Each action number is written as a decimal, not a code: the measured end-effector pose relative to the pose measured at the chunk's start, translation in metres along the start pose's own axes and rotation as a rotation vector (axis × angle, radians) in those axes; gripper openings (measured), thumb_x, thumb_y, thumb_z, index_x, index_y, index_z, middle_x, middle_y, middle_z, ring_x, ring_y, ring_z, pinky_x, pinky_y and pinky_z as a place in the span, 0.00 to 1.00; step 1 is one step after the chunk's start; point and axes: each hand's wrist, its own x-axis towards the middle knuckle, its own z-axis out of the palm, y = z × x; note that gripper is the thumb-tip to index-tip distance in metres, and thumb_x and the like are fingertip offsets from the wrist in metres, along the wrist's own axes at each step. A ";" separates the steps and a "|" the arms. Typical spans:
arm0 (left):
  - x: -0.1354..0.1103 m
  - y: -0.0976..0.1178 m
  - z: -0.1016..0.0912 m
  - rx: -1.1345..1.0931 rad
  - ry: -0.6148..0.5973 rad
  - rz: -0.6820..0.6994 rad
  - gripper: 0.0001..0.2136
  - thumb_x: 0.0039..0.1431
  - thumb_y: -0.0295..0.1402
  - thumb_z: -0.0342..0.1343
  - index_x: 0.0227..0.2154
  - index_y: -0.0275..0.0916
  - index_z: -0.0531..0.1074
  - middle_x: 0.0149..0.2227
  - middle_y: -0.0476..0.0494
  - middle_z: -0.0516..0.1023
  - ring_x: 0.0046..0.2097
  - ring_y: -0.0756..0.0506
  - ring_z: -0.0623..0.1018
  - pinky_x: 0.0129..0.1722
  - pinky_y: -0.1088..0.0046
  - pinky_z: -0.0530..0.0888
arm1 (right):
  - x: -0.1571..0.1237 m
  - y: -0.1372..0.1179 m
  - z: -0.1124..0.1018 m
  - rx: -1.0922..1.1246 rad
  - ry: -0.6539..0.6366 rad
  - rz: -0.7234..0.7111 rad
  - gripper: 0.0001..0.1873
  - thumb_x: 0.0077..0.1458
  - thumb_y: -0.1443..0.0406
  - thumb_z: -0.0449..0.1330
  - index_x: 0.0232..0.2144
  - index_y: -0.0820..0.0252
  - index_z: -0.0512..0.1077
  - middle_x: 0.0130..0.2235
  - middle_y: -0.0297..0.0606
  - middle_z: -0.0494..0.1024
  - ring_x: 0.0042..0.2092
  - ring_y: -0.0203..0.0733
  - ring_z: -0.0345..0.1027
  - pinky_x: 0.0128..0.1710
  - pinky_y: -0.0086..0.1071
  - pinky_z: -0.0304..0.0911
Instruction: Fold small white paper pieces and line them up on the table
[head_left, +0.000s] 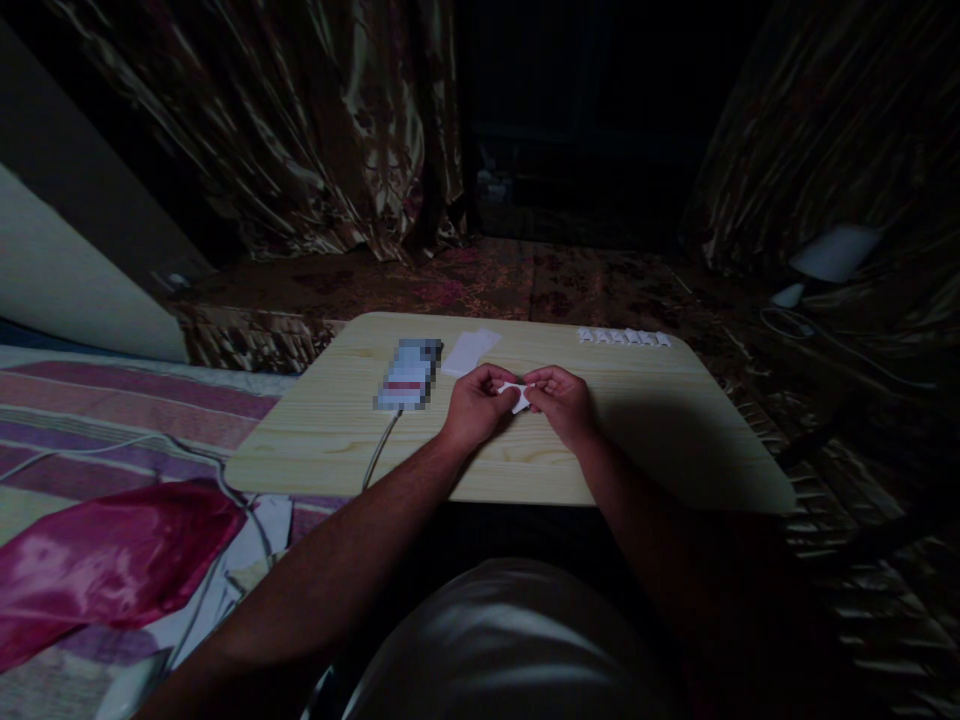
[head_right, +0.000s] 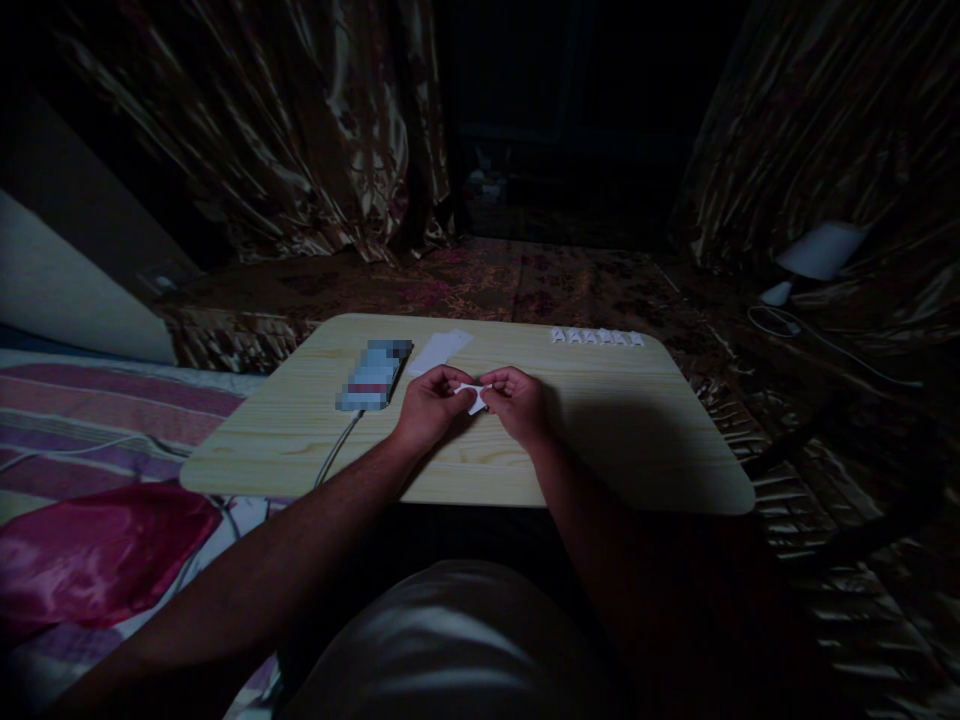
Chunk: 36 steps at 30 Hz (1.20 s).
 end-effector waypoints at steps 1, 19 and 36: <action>0.000 0.000 0.000 -0.001 0.004 0.008 0.11 0.42 0.33 0.66 0.30 0.37 0.75 0.27 0.48 0.78 0.27 0.51 0.74 0.28 0.75 0.70 | 0.000 0.000 0.000 0.006 -0.001 0.002 0.13 0.40 0.62 0.67 0.31 0.60 0.74 0.24 0.32 0.75 0.24 0.34 0.66 0.23 0.28 0.63; 0.002 0.001 0.000 -0.053 0.031 -0.035 0.12 0.41 0.33 0.68 0.30 0.36 0.74 0.25 0.49 0.76 0.25 0.52 0.73 0.27 0.75 0.69 | 0.001 0.007 -0.002 0.002 -0.003 -0.024 0.12 0.41 0.65 0.65 0.33 0.60 0.74 0.25 0.32 0.76 0.24 0.33 0.66 0.23 0.28 0.62; 0.002 0.000 -0.001 -0.168 -0.038 -0.077 0.14 0.41 0.34 0.69 0.30 0.35 0.74 0.26 0.48 0.78 0.26 0.51 0.74 0.30 0.74 0.70 | 0.001 0.003 -0.001 -0.010 0.016 -0.037 0.11 0.41 0.63 0.66 0.31 0.60 0.74 0.24 0.33 0.76 0.24 0.34 0.67 0.24 0.28 0.62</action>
